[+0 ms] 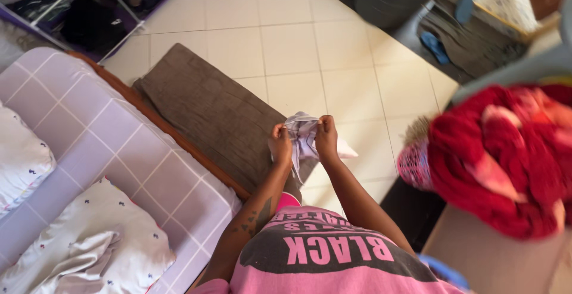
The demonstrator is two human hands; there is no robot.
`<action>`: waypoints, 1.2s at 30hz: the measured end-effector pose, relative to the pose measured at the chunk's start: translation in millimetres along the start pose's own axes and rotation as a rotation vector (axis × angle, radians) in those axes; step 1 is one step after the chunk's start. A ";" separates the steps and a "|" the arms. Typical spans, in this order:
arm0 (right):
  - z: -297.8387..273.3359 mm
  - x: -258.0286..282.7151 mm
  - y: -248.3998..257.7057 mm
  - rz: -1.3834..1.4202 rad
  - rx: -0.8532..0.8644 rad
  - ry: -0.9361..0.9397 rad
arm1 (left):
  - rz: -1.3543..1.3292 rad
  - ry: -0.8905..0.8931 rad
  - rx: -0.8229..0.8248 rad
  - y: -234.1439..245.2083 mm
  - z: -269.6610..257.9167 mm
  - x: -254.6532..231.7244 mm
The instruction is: The person makes a bed by tucking in the sheets, placing two pillows, and then putting a pillowcase on one of the pillows.
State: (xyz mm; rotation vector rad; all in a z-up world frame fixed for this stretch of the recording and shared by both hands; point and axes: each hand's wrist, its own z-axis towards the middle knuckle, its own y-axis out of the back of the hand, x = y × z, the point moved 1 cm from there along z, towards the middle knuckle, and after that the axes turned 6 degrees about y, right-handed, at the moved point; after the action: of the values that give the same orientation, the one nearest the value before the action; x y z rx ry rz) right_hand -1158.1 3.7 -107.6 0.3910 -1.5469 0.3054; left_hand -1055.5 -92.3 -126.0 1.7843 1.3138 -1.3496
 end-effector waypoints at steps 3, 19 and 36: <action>56.1 -11.8 -33.8 0.119 0.019 -0.178 | 0.188 -0.059 -0.149 0.8 58.7 -20.0; 292.1 -70.6 -304.4 -0.110 0.683 -0.504 | 0.034 -0.199 -0.744 107.1 308.5 -100.6; 339.7 -30.2 -615.6 0.039 1.214 -0.488 | -0.669 0.189 -0.849 202.5 427.1 -134.4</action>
State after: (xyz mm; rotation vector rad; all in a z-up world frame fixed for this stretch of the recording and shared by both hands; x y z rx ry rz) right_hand -1201.0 -695.5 -175.1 1.4561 -1.6843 1.2591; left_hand -1043.8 -580.8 -178.4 0.9209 2.2699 -0.6845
